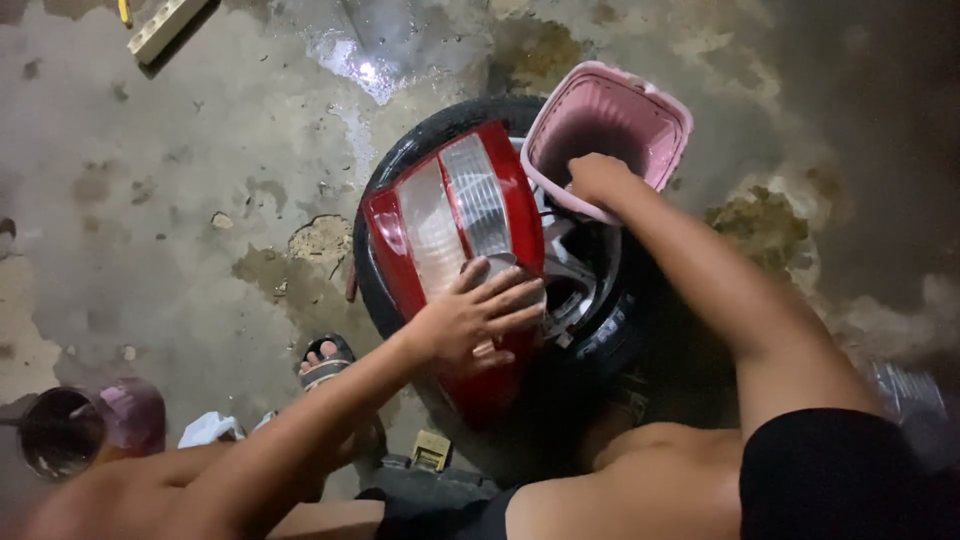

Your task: Wet-sanding a motorcycle tail light assembly to restore the surface finish.

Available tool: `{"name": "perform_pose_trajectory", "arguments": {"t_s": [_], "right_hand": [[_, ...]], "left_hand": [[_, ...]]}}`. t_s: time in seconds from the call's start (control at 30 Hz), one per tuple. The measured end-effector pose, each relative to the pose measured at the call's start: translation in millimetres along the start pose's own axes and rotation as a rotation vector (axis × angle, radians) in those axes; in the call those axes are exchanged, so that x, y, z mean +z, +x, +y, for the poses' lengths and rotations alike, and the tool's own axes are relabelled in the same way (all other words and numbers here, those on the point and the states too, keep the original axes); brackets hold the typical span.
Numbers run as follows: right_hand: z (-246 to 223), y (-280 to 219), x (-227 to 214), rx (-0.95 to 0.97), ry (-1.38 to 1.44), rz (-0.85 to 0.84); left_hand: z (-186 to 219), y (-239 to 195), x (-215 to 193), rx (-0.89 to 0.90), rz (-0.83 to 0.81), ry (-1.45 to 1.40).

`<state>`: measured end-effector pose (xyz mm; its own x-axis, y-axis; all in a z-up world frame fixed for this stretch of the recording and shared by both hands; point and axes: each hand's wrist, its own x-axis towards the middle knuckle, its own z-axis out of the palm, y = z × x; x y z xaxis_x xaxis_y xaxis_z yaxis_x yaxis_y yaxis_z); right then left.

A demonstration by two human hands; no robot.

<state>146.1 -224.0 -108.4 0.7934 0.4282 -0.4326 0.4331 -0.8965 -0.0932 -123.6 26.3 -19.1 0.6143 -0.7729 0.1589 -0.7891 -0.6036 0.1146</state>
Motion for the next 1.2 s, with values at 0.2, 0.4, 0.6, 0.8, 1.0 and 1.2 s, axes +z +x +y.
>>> {"name": "perform_pose_trajectory", "arguments": {"t_s": [0.2, 0.4, 0.6, 0.8, 1.0, 1.2], "right_hand": [[-13, -20, -27, 0.023, -0.03, -0.085], [-2, -7, -13, 0.065, 0.061, -0.115], [-8, -17, -14, 0.027, 0.022, -0.034], [-12, -17, -19, 0.039, 0.032, -0.046], [-4, -9, -12, 0.051, 0.002, -0.081], [3, 9, 0, 0.019, -0.026, -0.042]], "left_hand": [[-61, 46, 2, -0.391, 0.088, -0.034], [-30, 37, -15, -0.185, 0.017, -0.037], [6, 2, -16, 0.077, -0.11, -0.102], [-59, 51, 3, -0.317, 0.105, -0.026], [-27, 54, -18, -0.261, 0.024, -0.047], [26, 3, -8, 0.046, -0.056, -0.178]]}}
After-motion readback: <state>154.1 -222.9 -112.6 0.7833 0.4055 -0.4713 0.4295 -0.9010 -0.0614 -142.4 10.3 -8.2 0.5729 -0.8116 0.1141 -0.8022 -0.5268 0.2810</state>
